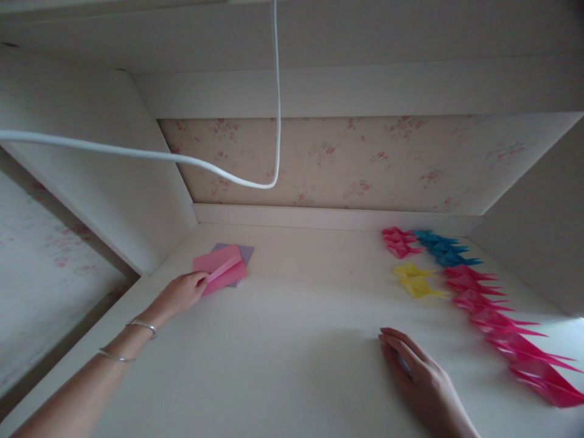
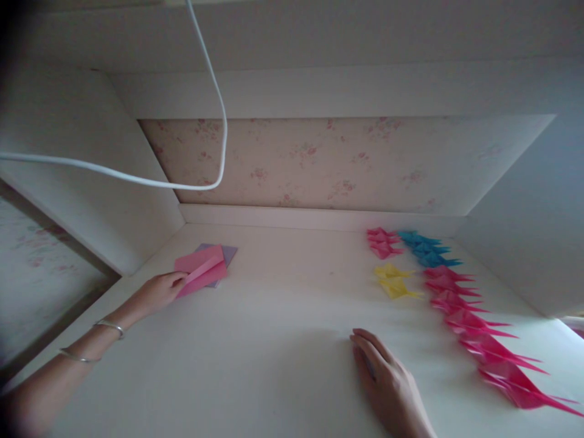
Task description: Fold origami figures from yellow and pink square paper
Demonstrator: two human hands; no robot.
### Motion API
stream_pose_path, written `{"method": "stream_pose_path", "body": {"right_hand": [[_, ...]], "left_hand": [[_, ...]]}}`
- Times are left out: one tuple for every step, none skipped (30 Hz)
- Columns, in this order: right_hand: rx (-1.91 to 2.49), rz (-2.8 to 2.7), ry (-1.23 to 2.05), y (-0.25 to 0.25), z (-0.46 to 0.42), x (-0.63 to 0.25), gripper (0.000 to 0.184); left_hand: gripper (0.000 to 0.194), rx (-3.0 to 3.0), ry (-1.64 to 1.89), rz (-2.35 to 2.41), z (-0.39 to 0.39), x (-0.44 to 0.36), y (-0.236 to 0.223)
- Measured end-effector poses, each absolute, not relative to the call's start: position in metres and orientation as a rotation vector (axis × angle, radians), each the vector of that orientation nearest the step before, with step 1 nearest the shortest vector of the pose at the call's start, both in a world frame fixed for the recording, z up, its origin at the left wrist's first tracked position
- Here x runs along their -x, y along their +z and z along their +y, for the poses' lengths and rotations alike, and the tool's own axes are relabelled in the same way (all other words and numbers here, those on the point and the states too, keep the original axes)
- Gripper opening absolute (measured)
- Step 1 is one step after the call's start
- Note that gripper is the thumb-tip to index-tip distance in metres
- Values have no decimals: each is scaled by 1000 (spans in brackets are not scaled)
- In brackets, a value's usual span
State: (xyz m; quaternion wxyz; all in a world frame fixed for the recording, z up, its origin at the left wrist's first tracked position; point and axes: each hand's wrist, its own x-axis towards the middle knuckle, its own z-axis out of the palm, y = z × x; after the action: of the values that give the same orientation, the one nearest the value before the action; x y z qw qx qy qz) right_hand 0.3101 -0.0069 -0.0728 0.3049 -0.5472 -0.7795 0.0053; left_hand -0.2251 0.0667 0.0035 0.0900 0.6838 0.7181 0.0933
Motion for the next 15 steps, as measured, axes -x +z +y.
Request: {"method": "stream_pose_path", "body": {"right_hand": [[1454,-2064,13,-73,-7,-310,23],[1460,-2062,10,-73,-7,-309,23],[1467,-2063,10,-73,-7,-309,23],[1473,-2065,8,-73,-7,-309,23],[1475,-2070,6,-73,-7,-309,23],[1472,-2073,-2,-73,-7,-309,23],[1468,-2076,-9,-74,-6,-310,23],[1463,-2078,-16,-74,-6,-310,23],[1459,-2081,-20,-75,-6,-310,23],[1457,-2086,-19,-76,-6,-311,23],[1458,-2090,-16,-76,-6,-311,23],[1462,-2094,-11,-77,-7,-311,23],[1465,-2096,-9,-78,-7,-312,23],[1466,-2094,-10,-78,-7,-312,23],[1466,-2091,-9,-78,-7,-312,23]], "left_hand": [[31,-2026,283,2159,66,224,4],[31,-2022,288,2179,66,223,5],[31,-2021,293,2196,66,222,6],[31,-2023,296,2209,65,222,6],[31,-2027,298,2217,65,221,6],[31,-2033,300,2221,64,221,6],[30,-2038,303,2223,64,221,6],[30,-2043,305,2223,64,221,6],[30,-2047,309,2222,64,221,6],[30,-2051,316,2222,63,222,6],[30,-2051,328,2227,63,221,6],[30,-2049,349,2238,63,221,7],[31,-2041,379,2258,62,221,8],[32,-2026,419,2287,61,219,10],[33,-2006,466,2322,61,217,13]]}}
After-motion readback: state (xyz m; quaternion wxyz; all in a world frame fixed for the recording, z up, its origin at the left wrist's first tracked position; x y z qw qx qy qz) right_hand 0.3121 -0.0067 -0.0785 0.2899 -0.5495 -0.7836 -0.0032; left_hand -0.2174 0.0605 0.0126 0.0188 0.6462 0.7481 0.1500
